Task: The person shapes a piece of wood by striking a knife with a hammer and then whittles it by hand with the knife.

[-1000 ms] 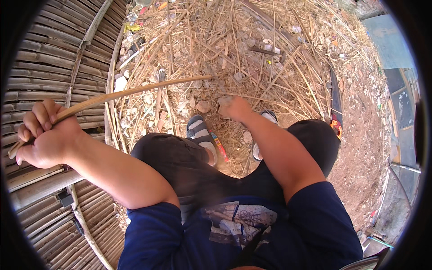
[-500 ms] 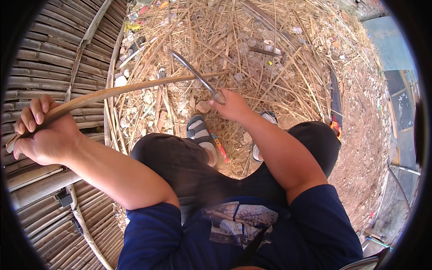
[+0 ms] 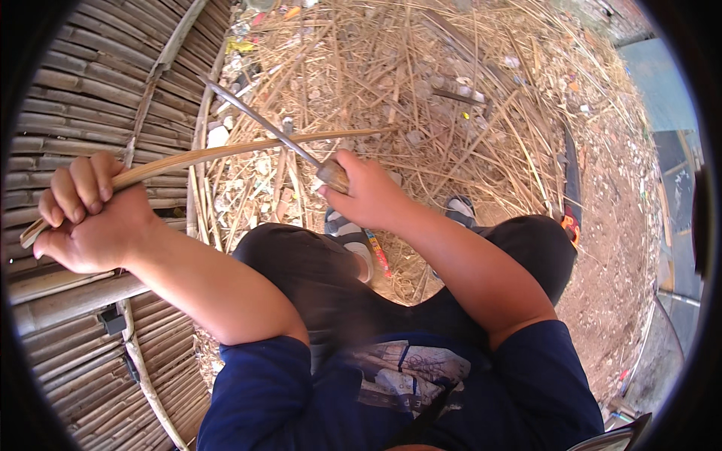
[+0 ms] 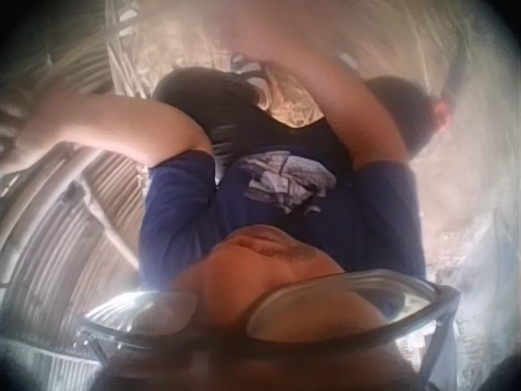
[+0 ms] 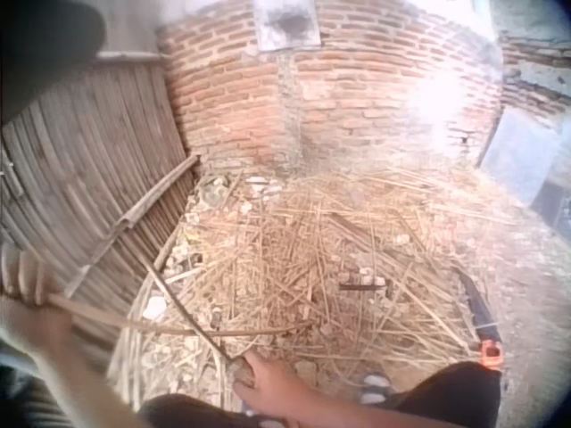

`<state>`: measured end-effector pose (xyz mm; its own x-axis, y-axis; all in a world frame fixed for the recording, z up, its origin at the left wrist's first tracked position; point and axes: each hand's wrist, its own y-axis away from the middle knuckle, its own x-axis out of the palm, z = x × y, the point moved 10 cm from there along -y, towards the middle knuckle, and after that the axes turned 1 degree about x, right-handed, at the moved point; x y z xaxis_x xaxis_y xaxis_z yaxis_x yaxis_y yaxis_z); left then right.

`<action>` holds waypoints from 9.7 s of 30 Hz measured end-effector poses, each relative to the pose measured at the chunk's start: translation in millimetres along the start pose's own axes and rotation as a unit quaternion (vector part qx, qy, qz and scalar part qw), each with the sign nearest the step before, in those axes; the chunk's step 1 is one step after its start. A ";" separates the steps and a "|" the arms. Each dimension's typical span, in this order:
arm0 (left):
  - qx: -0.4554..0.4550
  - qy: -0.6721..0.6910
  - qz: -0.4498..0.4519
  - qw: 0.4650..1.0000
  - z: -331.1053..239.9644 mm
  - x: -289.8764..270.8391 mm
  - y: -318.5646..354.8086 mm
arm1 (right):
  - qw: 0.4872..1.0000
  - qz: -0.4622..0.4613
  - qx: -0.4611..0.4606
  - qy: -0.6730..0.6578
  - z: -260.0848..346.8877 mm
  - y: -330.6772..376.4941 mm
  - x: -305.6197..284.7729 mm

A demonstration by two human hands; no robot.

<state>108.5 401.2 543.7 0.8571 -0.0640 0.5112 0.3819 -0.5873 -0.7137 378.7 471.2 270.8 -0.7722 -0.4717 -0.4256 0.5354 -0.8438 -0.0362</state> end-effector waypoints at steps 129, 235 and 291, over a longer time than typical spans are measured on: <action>0.200 -0.259 -0.291 0.899 -95.2 4.8 36.7 | 0.996 -0.054 -0.069 -0.032 19.1 4.5 41.3; 0.188 -0.191 -0.226 0.937 -76.7 -12.6 23.7 | 0.996 -0.023 -0.084 0.007 39.5 -3.3 53.4; -0.041 0.004 -0.039 0.998 -25.4 17.5 9.2 | 0.993 -0.105 -0.045 0.010 -3.7 -11.1 47.6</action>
<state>118.2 374.2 558.3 0.8230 -0.0207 0.5677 0.4181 -0.6544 -0.6301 337.2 459.1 247.6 -0.8642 -0.2810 -0.4175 0.3914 -0.8967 -0.2067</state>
